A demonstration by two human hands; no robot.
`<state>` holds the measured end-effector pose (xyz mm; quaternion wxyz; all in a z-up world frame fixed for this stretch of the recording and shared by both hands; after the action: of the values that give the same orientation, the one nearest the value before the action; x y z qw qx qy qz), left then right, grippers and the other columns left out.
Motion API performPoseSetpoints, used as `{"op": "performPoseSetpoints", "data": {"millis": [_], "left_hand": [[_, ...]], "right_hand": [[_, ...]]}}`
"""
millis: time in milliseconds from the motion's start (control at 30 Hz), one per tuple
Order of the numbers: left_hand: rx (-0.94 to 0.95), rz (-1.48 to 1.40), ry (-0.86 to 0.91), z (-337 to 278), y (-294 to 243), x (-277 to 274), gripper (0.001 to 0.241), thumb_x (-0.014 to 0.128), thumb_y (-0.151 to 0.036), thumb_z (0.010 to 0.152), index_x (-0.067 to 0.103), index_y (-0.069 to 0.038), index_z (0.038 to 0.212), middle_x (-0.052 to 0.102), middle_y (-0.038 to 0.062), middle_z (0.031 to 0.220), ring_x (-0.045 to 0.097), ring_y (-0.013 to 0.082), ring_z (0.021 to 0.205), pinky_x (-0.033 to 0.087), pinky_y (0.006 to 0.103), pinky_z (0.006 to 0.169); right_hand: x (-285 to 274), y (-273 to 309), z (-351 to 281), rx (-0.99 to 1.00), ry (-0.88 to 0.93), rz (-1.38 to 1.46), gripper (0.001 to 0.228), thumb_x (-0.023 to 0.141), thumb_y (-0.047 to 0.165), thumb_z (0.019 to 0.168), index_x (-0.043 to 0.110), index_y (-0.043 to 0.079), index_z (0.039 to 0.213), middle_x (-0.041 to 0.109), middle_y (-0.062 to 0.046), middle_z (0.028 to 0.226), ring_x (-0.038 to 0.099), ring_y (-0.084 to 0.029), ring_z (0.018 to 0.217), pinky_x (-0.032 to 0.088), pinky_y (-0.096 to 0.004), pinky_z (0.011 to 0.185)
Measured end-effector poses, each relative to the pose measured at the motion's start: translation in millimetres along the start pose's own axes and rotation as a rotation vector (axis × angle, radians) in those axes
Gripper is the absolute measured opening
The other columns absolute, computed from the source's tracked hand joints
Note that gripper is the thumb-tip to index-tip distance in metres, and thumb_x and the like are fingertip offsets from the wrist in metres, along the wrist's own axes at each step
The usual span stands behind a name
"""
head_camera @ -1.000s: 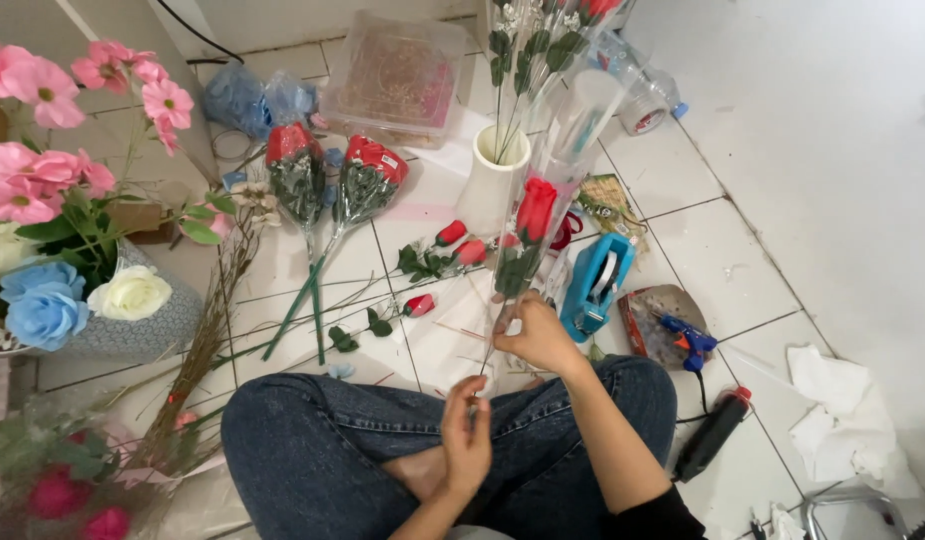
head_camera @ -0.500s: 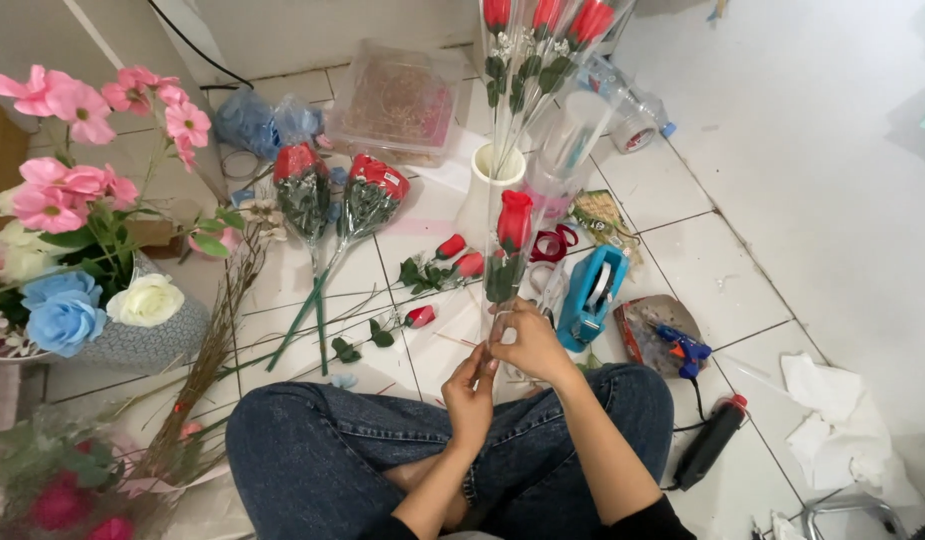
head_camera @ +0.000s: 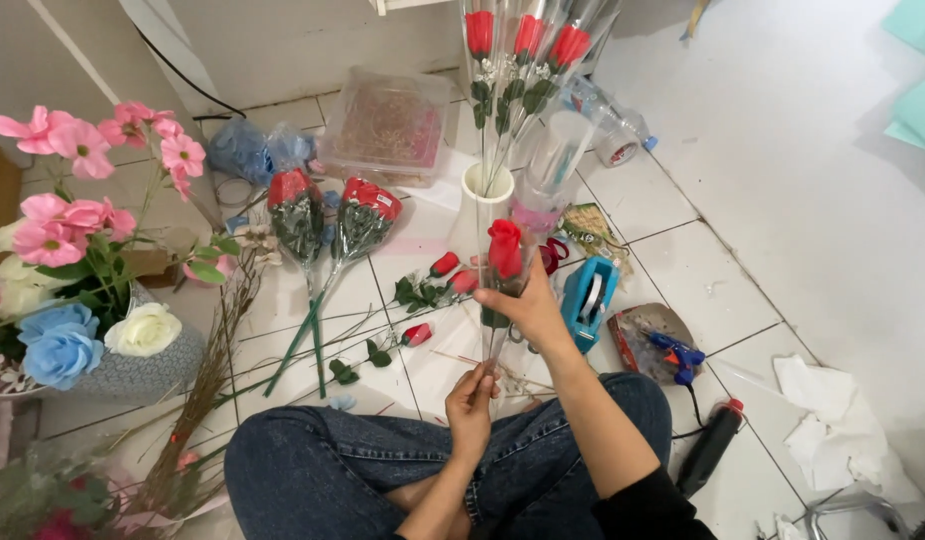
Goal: Packaging individual roses into plastic sleeves and arranging them into a bouquet.
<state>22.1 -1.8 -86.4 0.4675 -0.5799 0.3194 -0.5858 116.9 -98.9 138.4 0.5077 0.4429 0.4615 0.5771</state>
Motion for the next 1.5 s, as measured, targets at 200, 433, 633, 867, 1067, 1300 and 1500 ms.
{"op": "performPoseSetpoints", "data": {"millis": [200,433,633,867,1067,1300,1500], "left_hand": [[-0.106,-0.138,0.149,7,20,-4,0.028,0.068,-0.02,0.098,0.078,0.005,0.105,0.069,0.009,0.081,0.056,0.0139,0.067,0.052,0.0343,0.076],[-0.312,-0.345,0.476,17,47,0,0.035,0.072,-0.029,0.095,0.075,0.004,0.083,0.07,0.011,0.079,0.047,0.011,0.054,0.041,0.0291,0.058],[-0.636,-0.723,0.687,17,88,2,0.022,0.071,-0.01,0.096,0.075,0.009,0.108,0.071,0.014,0.09,0.043,0.014,0.063,0.034,0.0271,0.06],[-0.727,-0.665,0.683,23,104,-1,0.024,0.07,-0.009,0.095,0.063,-0.004,0.073,0.057,0.009,0.066,0.033,0.0123,0.051,0.029,0.0291,0.057],[-0.711,-0.77,0.608,27,88,0,0.049,0.064,-0.008,0.098,0.053,-0.008,0.146,0.061,0.01,0.065,0.041,0.0092,0.045,0.031,0.0236,0.053],[-0.743,-0.83,0.64,22,99,5,0.047,0.063,-0.008,0.098,0.049,-0.014,0.143,0.064,0.009,0.073,0.049,0.0087,0.05,0.032,0.0196,0.052],[-0.751,-0.89,0.644,26,75,10,0.063,0.063,0.0,0.096,0.041,-0.022,0.15,0.06,0.004,0.083,0.059,0.0118,0.062,0.037,0.0163,0.052]], "right_hand": [[9,2,9,-0.047,-0.008,0.074,0.022,0.082,0.016,0.081,0.066,0.004,0.09,0.071,-0.007,0.077,0.069,-0.018,0.07,0.057,-0.032,0.068],[8,-4,11,-0.059,0.114,0.282,0.086,0.082,0.011,0.081,0.036,-0.004,0.152,0.066,-0.014,0.081,0.068,-0.027,0.067,0.058,-0.039,0.066],[4,-23,11,-0.027,0.102,0.362,0.085,0.081,0.001,0.079,0.037,0.001,0.152,0.068,-0.018,0.088,0.07,-0.028,0.075,0.062,-0.042,0.066],[-4,-37,7,-0.021,-0.012,0.139,0.05,0.087,0.016,0.076,0.061,0.006,0.118,0.069,-0.007,0.104,0.069,-0.021,0.097,0.06,-0.035,0.085],[-6,-99,-48,0.209,0.287,0.023,0.08,0.096,0.015,0.069,0.055,0.002,0.136,0.062,-0.017,0.142,0.054,-0.03,0.132,0.045,-0.049,0.107],[-24,-145,-76,0.273,0.303,-0.267,0.04,0.089,0.009,0.081,0.07,-0.001,0.114,0.054,-0.024,0.133,0.054,-0.04,0.126,0.044,-0.058,0.109],[-15,-138,-74,0.182,0.343,-0.4,0.028,0.089,0.018,0.083,0.079,0.005,0.106,0.064,-0.012,0.117,0.062,-0.035,0.117,0.049,-0.052,0.101]]}}
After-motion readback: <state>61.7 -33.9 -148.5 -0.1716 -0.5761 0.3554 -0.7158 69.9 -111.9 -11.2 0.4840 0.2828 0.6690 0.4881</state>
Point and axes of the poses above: each hand's wrist, its own z-axis towards the middle knuckle, its own x-axis out of the palm, y = z × x, the point moved 8 cm from there along z, towards the middle knuckle
